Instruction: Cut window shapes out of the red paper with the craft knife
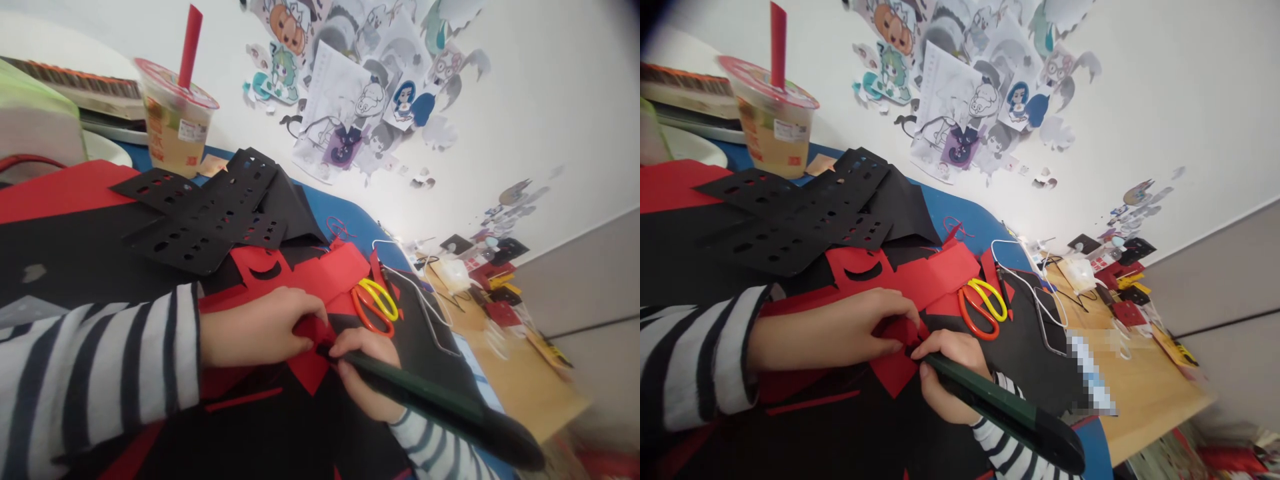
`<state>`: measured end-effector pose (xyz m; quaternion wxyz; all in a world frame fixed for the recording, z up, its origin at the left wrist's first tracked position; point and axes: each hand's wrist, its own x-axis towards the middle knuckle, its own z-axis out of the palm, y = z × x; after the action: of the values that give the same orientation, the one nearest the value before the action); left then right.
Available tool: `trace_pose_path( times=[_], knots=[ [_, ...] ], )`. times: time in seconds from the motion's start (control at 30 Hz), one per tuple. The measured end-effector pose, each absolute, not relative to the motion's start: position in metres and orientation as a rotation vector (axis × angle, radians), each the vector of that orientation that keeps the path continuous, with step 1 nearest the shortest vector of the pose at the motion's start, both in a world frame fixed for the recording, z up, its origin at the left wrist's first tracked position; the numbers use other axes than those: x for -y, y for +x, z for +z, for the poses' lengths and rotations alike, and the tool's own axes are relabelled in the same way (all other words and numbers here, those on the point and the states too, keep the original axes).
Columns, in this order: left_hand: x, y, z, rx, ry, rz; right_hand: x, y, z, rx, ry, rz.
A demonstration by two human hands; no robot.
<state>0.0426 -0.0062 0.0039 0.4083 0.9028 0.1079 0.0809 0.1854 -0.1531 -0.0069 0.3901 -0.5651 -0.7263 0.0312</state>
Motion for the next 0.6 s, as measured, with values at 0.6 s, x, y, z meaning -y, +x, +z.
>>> trace_pose_path(
  times=[0.6],
  knots=[
    [0.0074, 0.043, -0.0007, -0.238, 2.292, 0.223, 0.1512, 0.1826, -0.0028, 2.004, -1.404, 0.011]
  ],
)
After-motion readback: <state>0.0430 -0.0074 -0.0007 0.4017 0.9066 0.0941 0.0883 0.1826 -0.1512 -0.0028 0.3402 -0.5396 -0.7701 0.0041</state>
